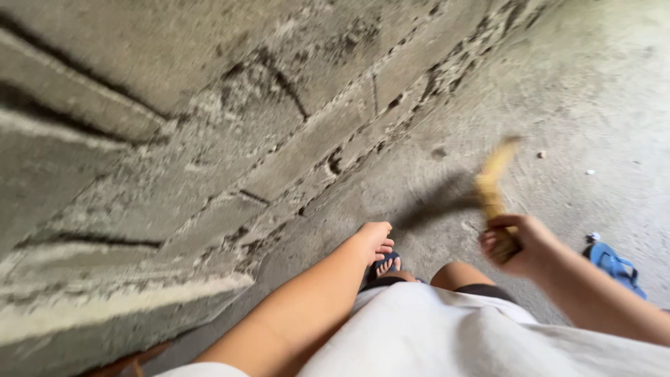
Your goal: The person sweeps debris across a concrete floor into a pile using a hand broom.
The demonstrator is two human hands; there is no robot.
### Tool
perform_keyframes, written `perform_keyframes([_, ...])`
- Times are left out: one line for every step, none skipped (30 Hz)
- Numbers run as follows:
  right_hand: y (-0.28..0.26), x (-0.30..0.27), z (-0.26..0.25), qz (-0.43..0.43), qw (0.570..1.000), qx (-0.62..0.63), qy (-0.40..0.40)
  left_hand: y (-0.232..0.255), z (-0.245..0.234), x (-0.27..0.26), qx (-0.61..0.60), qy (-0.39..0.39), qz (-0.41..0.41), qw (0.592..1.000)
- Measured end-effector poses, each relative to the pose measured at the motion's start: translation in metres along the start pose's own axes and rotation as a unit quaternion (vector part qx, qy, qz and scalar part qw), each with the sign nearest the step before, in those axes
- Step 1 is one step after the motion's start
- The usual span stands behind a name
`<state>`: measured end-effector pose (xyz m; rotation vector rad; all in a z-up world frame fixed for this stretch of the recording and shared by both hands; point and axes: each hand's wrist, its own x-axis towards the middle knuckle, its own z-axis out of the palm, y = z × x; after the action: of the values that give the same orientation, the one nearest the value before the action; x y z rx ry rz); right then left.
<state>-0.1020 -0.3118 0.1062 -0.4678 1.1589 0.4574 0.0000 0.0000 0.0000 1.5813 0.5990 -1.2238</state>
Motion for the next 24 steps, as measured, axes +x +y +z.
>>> perform_keyframes([0.018, -0.022, 0.026, 0.015, 0.999, 0.03, -0.014, 0.003, 0.005, 0.005, 0.008, -0.008, -0.004, 1.0])
perform_keyframes([0.03, -0.04, 0.049, 0.027, 1.0, -0.001, -0.004, 0.009, 0.01, 0.013, 0.014, -0.013, -0.006, 1.0])
perform_keyframes([0.04, -0.051, 0.068, 0.041, 0.999, -0.032, 0.005, 0.016, 0.013, 0.023, 0.03, -0.016, 0.002, 0.999])
perform_keyframes([0.052, -0.056, 0.082, 0.042, 0.999, -0.025, 0.006, 0.02, 0.016, 0.032, 0.046, -0.02, 0.009, 0.999])
perform_keyframes([0.054, -0.052, 0.095, 0.039, 0.998, -0.039, 0.002, 0.024, 0.018, 0.04, 0.052, -0.02, 0.012, 0.998])
perform_keyframes([0.053, -0.046, 0.101, 0.044, 0.997, -0.057, 0.0, 0.024, 0.02, 0.047, 0.042, -0.019, -0.001, 0.999])
perform_keyframes([0.052, -0.035, 0.102, 0.051, 0.996, -0.079, -0.004, 0.025, 0.02, 0.052, 0.031, -0.016, -0.017, 0.999])
perform_keyframes([0.049, -0.021, 0.1, 0.058, 0.993, -0.105, -0.005, 0.034, 0.019, 0.06, 0.036, -0.015, -0.018, 0.999])
perform_keyframes([0.047, -0.006, 0.095, 0.066, 0.989, -0.129, -0.003, 0.041, 0.016, 0.064, 0.066, -0.001, -0.05, 0.997])
perform_keyframes([0.044, 0.01, 0.087, 0.072, 0.986, -0.147, 0.003, 0.046, 0.015, 0.065, 0.096, 0.013, -0.081, 0.992])
perform_keyframes([0.032, 0.028, 0.084, 0.071, 0.983, -0.168, 0.005, 0.056, 0.012, 0.067, 0.092, 0.021, -0.079, 0.992])
perform_keyframes([0.019, 0.046, 0.08, 0.069, 0.98, -0.186, 0.007, 0.067, 0.011, 0.067, 0.076, 0.024, -0.06, 0.995])
perform_keyframes([0.004, 0.063, 0.071, 0.066, 0.977, -0.204, 0.014, 0.075, 0.011, 0.067, 0.062, 0.025, -0.043, 0.997])
perform_keyframes([-0.016, 0.082, 0.063, 0.056, 0.974, -0.219, 0.028, 0.086, 0.01, 0.067, 0.059, 0.032, -0.043, 0.997])
perform_keyframes([-0.041, 0.101, 0.052, 0.036, 0.972, -0.228, 0.047, 0.098, 0.012, 0.068, 0.061, 0.031, -0.038, 0.997])
perform_keyframes([-0.072, 0.122, 0.041, 0.02, 0.97, -0.234, 0.066, 0.112, 0.017, 0.07, 0.063, 0.03, -0.032, 0.997])
perform_keyframes([-0.111, 0.14, 0.029, 0.024, 0.976, -0.205, 0.066, 0.125, 0.024, 0.072, 0.061, 0.032, -0.029, 0.997])
perform_keyframes([-0.161, 0.149, 0.012, 0.101, 0.983, -0.155, 0.021, 0.137, 0.03, 0.074, 0.059, 0.053, -0.033, 0.996])
perform_keyframes([-0.195, 0.156, 0.0, 0.18, 0.978, -0.102, -0.023, 0.145, 0.039, 0.075, 0.057, 0.073, -0.04, 0.995])
perform_keyframes([-0.227, 0.154, -0.002, 0.155, 0.985, -0.076, 0.001, 0.159, 0.048, 0.08, 0.054, 0.075, -0.042, 0.995])
perform_keyframes([-0.258, 0.145, -0.013, 0.132, 0.99, -0.046, 0.027, 0.169, 0.057, 0.084, 0.036, 0.067, -0.033, 0.997])
perform_keyframes([-0.275, 0.14, -0.023, 0.136, 0.989, -0.046, 0.029, 0.177, 0.067, 0.087, 0.018, 0.059, -0.024, 0.998])
perform_keyframes([-0.287, 0.136, -0.02, 0.021, 0.995, -0.026, 0.092, 0.188, 0.082, 0.09, 0.017, 0.058, -0.023, 0.998])
perform_keyframes([-0.297, 0.13, -0.015, -0.098, 0.984, -0.003, 0.149, 0.198, 0.099, 0.091, 0.016, 0.055, -0.035, 0.998])
